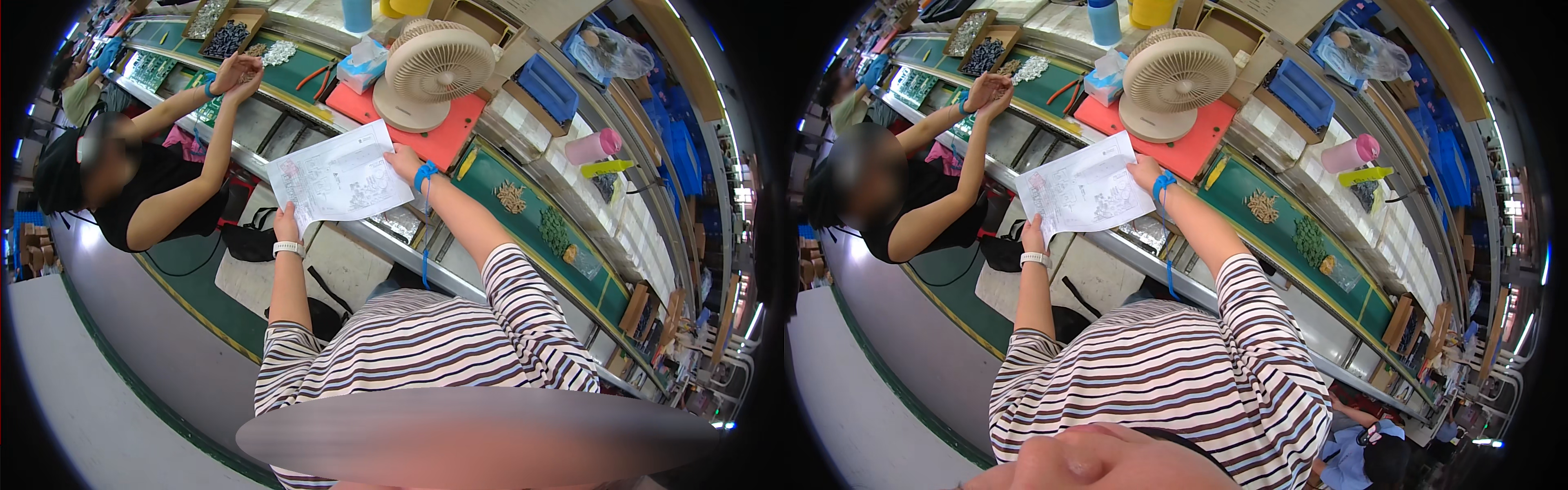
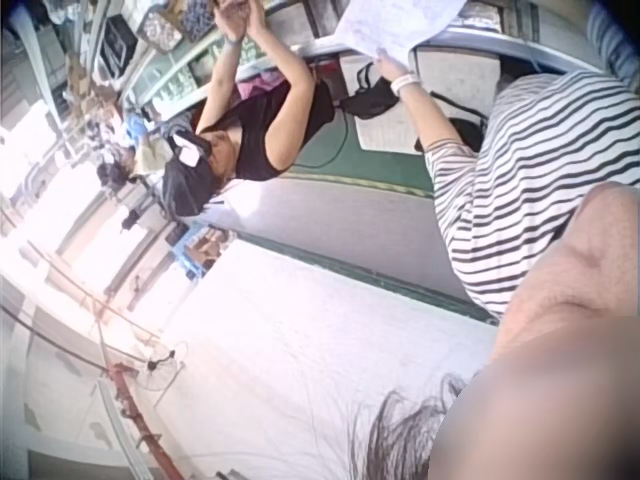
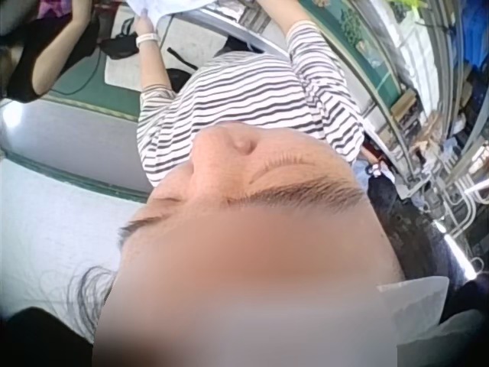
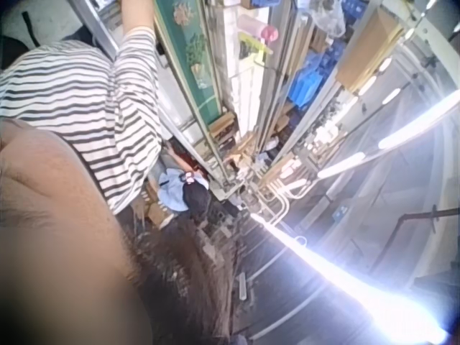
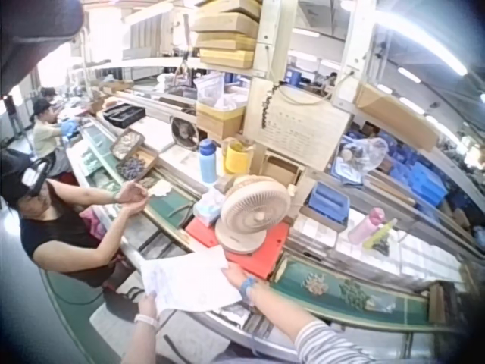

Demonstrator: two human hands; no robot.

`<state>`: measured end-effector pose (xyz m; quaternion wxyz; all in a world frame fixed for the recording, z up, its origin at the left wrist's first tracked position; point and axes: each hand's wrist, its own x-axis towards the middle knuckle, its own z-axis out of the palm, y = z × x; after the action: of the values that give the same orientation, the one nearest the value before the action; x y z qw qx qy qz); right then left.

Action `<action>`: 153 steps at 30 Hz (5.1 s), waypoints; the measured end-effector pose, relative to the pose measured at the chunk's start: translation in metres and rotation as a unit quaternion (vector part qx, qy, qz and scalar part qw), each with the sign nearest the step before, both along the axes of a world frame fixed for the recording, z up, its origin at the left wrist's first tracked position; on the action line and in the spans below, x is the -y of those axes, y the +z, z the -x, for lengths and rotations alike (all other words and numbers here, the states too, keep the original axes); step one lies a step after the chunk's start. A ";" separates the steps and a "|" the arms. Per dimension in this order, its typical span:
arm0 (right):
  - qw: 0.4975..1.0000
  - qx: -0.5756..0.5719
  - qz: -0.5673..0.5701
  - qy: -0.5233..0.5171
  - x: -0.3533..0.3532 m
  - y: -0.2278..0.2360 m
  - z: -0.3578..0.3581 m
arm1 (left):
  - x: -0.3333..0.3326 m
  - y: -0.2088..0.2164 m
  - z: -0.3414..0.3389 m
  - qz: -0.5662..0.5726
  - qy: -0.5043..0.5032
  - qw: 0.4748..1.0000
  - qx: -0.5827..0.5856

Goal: The person sorts small electronic components by hand on an assembly line, referencing a technical document.

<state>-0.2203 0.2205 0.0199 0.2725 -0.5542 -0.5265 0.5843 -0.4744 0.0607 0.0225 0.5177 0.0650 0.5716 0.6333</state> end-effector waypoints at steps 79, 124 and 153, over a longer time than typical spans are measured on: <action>0.919 -0.143 0.214 -0.300 0.192 0.040 -0.439 | -0.066 0.042 -0.350 0.102 -0.507 0.855 -0.028; 0.889 -0.240 0.130 -0.367 0.233 0.058 -0.359 | -0.004 0.095 -0.267 -0.085 -0.631 0.711 -0.300; 0.937 -0.249 0.044 -0.241 0.194 0.100 -0.284 | 0.007 0.081 -0.225 -0.055 -0.691 0.694 -0.195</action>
<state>0.0638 0.0265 0.1196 0.5028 -0.5126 -0.2664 0.6431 -0.2493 0.0537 0.1032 0.6820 0.5920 0.4175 0.1007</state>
